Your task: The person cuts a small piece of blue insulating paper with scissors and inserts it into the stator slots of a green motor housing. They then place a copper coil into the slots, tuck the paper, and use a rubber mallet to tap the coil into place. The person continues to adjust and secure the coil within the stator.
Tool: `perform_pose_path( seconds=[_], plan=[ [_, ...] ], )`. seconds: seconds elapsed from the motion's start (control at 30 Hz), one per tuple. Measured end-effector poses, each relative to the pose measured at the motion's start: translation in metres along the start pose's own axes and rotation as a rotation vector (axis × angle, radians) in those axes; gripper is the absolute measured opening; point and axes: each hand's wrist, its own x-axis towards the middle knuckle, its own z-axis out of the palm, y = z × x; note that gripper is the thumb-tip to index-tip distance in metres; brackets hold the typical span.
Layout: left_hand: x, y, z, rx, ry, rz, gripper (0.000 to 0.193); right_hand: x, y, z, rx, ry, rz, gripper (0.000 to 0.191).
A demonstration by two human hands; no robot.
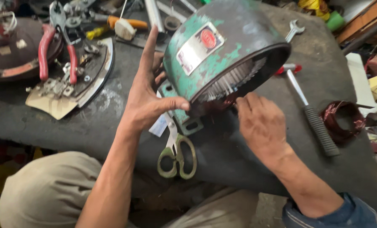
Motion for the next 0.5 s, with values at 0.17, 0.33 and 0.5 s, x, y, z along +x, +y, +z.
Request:
perform_pose_path(
  seconds=[0.17,0.33,0.5],
  plan=[
    [-0.001,0.003,0.001,0.037,0.004,0.011,0.144,0.007,0.014,-0.007,0.133,-0.070,0.077,0.012],
    [0.001,0.002,0.001,0.036,0.008,0.012,0.145,0.007,0.056,0.004,0.676,0.181,0.398,0.035],
    [-0.002,0.012,0.009,0.037,0.039,0.020,0.148,0.003,0.050,0.048,1.123,0.386,0.356,0.072]
  ],
)
